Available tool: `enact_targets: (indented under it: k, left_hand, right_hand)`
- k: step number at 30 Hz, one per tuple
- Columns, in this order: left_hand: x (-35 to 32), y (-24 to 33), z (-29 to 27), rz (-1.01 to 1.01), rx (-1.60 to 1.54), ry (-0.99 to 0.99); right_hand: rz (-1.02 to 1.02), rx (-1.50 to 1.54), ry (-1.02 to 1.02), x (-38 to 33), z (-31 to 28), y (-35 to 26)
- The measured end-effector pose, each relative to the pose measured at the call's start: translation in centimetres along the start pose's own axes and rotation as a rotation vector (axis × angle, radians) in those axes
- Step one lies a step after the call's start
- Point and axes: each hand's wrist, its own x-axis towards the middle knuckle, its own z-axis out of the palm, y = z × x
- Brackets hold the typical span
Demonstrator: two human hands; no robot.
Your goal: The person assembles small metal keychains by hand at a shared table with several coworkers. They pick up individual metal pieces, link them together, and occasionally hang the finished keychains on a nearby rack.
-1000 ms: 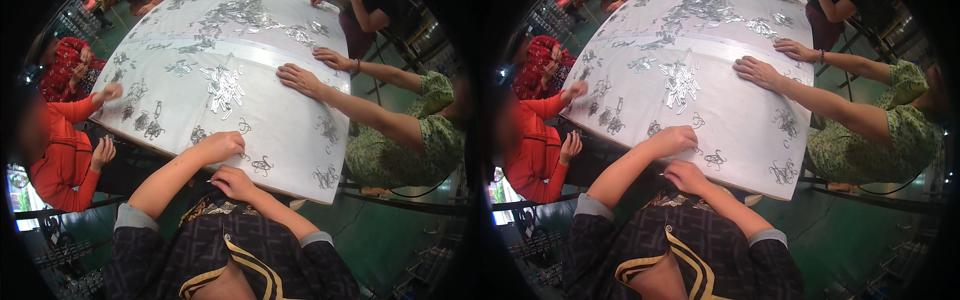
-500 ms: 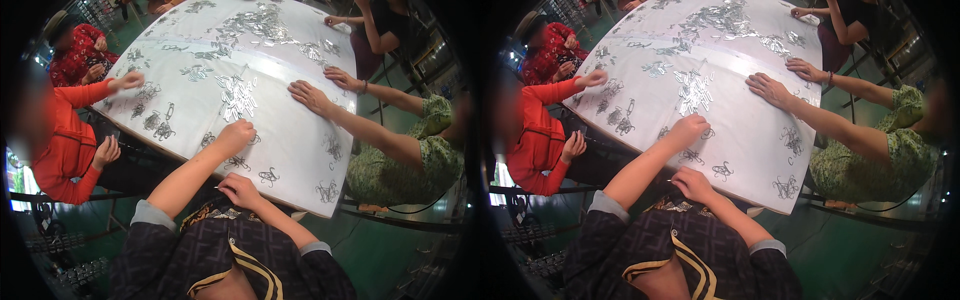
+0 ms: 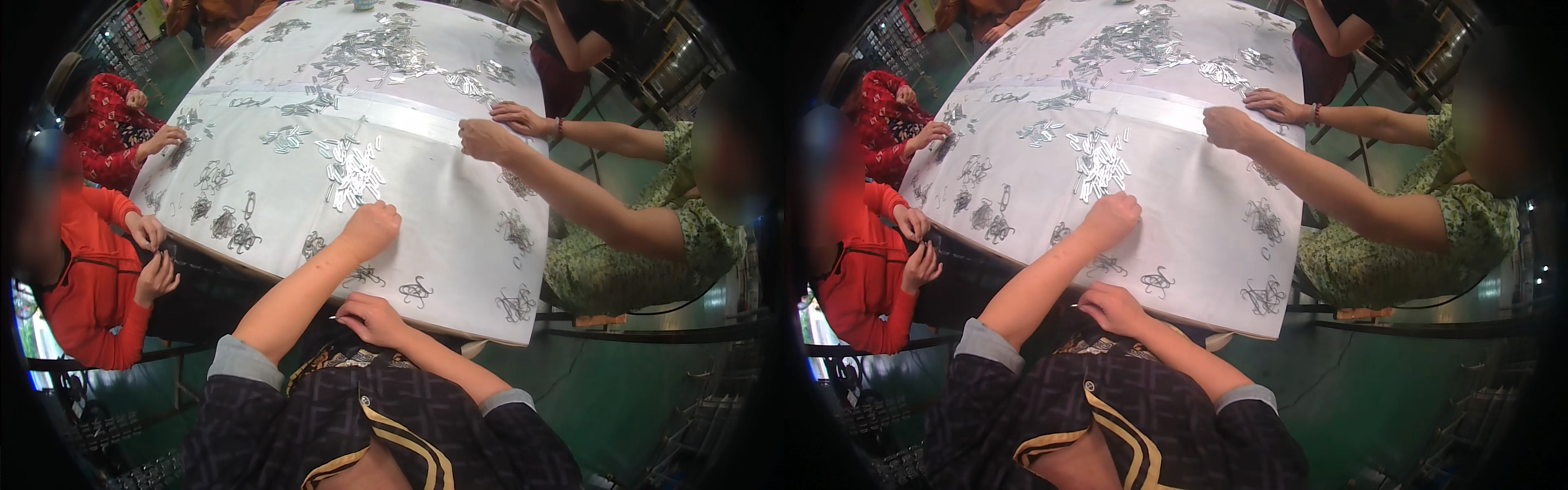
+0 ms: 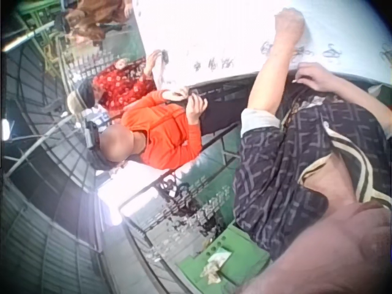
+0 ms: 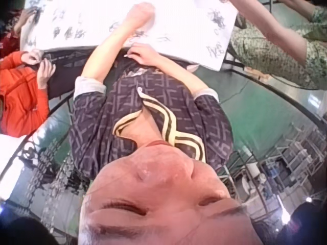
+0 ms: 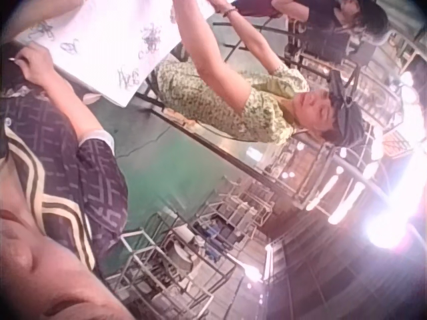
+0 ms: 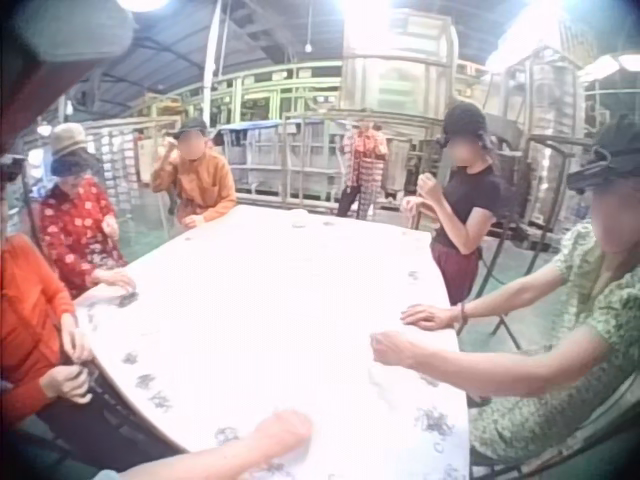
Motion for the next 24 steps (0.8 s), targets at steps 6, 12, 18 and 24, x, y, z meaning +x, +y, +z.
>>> enact_targets:
  k: [6,12,18,24]
  left_hand:
    - [-2.3,-0.2,-4.7,-0.469,-0.559,0.106]
    - [-10.5,0.6,-8.6,-0.788,-1.237,0.091]
    - [-14.9,5.7,-12.3,-0.84,-1.048,0.181]
    - [-16.5,7.9,-10.9,-0.867,-0.912,0.257]
  right_hand:
    - [-0.05,-0.016,0.03,0.1,0.0,0.2]
    - [0.041,0.002,0.034,0.3,0.0,-0.8]
    - [0.156,0.055,0.118,0.6,0.4,-1.8]
    - [0.218,0.069,0.158,0.6,0.7,-1.7]
